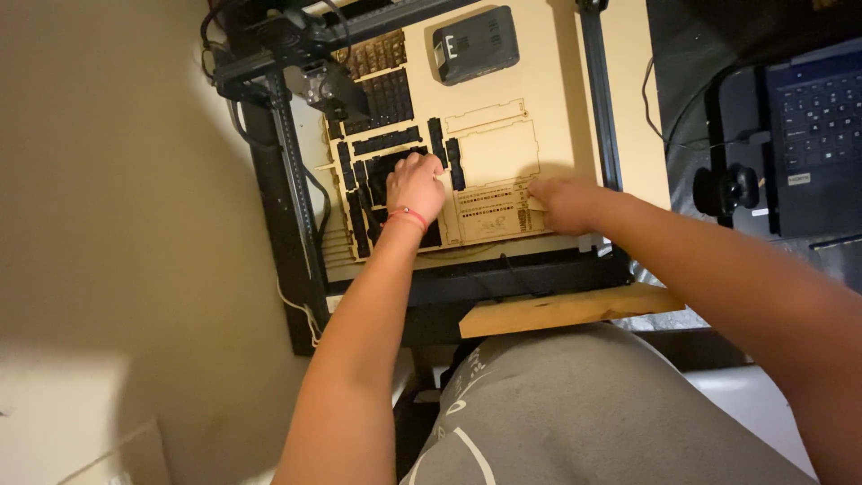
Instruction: The person removes laser-cut wooden pieces from a sheet on a 3D printer bed and places them on a nearby desk. They continue to pop out additional pieces and inspect them by hand.
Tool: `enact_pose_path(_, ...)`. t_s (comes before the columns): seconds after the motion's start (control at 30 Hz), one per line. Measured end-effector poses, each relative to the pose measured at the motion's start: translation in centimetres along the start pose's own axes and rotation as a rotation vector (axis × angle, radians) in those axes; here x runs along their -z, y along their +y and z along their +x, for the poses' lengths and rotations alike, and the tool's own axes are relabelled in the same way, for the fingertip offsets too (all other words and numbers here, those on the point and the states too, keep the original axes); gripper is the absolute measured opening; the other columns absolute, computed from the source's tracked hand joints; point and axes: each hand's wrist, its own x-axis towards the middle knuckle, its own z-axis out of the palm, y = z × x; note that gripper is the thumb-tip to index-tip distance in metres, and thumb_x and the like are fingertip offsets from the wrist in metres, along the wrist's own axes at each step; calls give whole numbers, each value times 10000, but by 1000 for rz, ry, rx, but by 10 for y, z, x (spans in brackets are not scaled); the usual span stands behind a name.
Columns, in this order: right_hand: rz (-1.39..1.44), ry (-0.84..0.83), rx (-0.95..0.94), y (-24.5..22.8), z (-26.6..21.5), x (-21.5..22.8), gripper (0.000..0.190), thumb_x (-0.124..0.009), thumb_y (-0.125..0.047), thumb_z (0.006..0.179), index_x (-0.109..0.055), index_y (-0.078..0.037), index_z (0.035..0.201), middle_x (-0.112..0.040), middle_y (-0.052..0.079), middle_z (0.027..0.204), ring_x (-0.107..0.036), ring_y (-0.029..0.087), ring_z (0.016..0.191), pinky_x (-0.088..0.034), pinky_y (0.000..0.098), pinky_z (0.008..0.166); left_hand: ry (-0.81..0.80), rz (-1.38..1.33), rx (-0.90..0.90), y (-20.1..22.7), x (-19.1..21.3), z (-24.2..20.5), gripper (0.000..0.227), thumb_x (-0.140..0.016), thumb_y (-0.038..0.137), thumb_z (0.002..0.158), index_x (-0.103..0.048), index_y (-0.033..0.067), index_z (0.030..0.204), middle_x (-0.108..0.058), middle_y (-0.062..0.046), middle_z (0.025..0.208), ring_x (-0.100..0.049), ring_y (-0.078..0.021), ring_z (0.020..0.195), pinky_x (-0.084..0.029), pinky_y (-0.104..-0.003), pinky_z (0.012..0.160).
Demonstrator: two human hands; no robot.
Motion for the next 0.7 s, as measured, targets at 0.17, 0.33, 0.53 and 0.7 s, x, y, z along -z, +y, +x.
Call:
enact_pose_path(0.17,-50,-2,2,7,10,-10,606,-544,-354,832,-457,-193,1409,-604,128,1312,-582,322,1262,-456,445,1064,-28,-221,74,43,16,-16,346,-500,268,897,-596,260,1229,-617,-104,1160,-597,-336,1159,-514,-467,976)
enact_pose_path(0.33,4,-12,-7,-1,1,1,592,-540,-312,849,-461,-196,1425,-606,129,1320,-581,323,1260,-454,456,1057,-156,-296,221,83,45,-32,592,-492,294,859,-488,176,1439,-569,-111,1320,-571,-323,1252,-488,-470,1047)
enact_pose_path(0.53,20,-28,-20,0,2,0,617,-518,-305,856,-434,-195,1458,-576,138,1374,-546,330,1303,-428,458,1095,-90,-547,314,62,1,-2,545,-546,290,831,-571,122,1350,-582,-116,1329,-558,-339,1271,-464,-454,1075)
enact_pose_path(0.7,6,-44,-1,-4,-3,6,645,-518,-279,863,-410,-162,1488,-565,141,1399,-531,329,1327,-410,451,1117,54,-801,406,43,-25,15,422,-591,194,784,-711,122,1181,-711,-87,1188,-620,-279,1207,-503,-391,1002)
